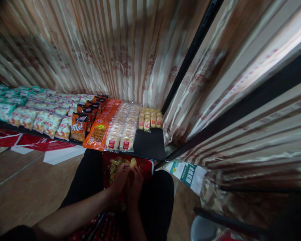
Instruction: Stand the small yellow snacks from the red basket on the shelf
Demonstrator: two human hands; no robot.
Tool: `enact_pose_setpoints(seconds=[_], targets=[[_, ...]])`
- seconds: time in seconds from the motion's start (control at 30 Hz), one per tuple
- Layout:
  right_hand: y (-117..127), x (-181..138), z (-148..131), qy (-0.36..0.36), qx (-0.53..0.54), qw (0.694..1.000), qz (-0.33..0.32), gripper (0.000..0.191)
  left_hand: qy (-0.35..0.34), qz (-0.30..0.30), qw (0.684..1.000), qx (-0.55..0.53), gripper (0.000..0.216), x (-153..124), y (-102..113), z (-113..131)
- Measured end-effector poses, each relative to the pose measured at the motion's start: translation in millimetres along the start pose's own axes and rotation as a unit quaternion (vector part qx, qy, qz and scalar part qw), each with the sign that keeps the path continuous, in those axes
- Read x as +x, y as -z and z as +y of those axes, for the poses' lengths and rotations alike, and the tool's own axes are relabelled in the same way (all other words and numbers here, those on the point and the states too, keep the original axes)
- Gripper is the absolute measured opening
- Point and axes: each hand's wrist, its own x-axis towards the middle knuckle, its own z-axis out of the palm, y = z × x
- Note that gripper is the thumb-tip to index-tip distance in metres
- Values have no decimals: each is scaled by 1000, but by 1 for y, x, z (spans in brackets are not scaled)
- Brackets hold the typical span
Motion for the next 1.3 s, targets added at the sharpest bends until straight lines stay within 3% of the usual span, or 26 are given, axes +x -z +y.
enact_pose_setpoints(seconds=[0.47,0.7,1.07,1.3], targets=[[10,4,-8,75,-42,996,25,34,-2,-30,989,-143,6,6,-14,6],[19,11,-9,29,-25,999,17,53,-6,-24,988,-155,17,1,-18,22],[32,15,0,16,-17,1000,16,44,38,-11,989,-142,26,2,-21,31],[37,31,-11,24,-32,999,34,45,1,-6,982,-187,26,-1,-25,39]])
